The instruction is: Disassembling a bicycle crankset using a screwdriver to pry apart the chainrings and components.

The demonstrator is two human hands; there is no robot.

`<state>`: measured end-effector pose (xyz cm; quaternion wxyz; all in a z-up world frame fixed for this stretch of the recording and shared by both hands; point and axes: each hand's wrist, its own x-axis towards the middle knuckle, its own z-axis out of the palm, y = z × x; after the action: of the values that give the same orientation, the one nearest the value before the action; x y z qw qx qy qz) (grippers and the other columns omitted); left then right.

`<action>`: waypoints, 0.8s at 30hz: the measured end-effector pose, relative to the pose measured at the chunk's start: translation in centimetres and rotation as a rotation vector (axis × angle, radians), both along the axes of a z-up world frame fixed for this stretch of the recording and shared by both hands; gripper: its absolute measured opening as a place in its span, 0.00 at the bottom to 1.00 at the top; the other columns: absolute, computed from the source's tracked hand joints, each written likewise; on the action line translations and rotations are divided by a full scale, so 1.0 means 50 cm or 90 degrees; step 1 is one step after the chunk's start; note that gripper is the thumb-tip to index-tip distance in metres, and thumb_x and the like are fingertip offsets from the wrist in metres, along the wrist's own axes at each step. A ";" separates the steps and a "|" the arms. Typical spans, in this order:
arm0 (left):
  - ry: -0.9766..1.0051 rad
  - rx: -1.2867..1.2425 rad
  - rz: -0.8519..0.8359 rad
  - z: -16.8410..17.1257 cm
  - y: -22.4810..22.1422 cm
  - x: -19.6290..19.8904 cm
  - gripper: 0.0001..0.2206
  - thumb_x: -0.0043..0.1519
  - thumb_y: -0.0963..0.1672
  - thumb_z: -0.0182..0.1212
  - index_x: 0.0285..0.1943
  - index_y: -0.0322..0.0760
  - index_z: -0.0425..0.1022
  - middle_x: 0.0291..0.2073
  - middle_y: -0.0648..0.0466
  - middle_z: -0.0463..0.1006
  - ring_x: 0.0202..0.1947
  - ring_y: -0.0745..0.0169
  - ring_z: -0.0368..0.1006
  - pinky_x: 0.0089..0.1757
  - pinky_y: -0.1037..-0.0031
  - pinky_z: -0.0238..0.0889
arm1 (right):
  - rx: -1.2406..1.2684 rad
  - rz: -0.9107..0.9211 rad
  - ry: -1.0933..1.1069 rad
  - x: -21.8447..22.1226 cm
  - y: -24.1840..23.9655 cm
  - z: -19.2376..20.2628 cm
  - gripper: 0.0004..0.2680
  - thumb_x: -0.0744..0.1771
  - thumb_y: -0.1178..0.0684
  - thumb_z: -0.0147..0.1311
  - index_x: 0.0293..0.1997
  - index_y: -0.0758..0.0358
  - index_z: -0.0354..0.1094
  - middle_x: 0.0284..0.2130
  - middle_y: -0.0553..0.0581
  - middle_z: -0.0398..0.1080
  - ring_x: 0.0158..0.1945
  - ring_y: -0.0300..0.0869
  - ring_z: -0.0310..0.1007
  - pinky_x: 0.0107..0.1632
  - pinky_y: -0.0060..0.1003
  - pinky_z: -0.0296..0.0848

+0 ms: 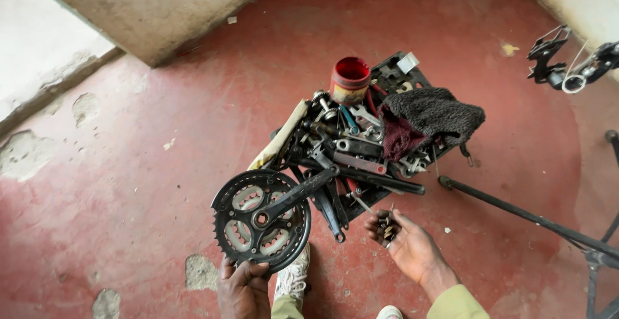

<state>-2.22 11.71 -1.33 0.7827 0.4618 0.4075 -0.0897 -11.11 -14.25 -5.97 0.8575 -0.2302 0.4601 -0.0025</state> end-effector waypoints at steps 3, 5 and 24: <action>-0.022 -0.034 0.031 -0.005 0.000 -0.063 0.21 0.39 0.28 0.45 0.41 0.28 0.61 0.34 0.34 0.71 0.34 0.37 0.69 0.37 0.54 0.65 | 0.045 -0.045 -0.065 -0.057 -0.008 -0.061 0.14 0.69 0.48 0.37 0.45 0.72 0.64 0.40 0.69 0.69 0.47 0.56 0.68 0.49 0.47 0.68; -0.037 -0.025 -0.018 -0.009 -0.001 -0.111 0.21 0.39 0.28 0.45 0.42 0.29 0.63 0.33 0.38 0.71 0.32 0.45 0.67 0.34 0.62 0.62 | 0.045 -0.056 -0.081 -0.105 -0.015 -0.069 0.14 0.69 0.47 0.39 0.44 0.71 0.64 0.40 0.68 0.69 0.47 0.56 0.68 0.49 0.46 0.68; 0.091 -0.131 -0.362 -0.244 -0.344 -0.467 0.20 0.44 0.28 0.53 0.38 0.38 0.62 0.35 0.45 0.74 0.36 0.53 0.71 0.39 0.65 0.67 | -0.124 -0.306 0.049 -0.621 -0.123 -0.103 0.09 0.66 0.55 0.42 0.41 0.73 0.64 0.36 0.67 0.68 0.41 0.53 0.68 0.43 0.45 0.69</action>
<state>-25.57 -5.49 -13.55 0.7383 0.4685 0.3045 -0.3779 -42.15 -20.42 -11.13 0.7881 -0.1955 0.5314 -0.2412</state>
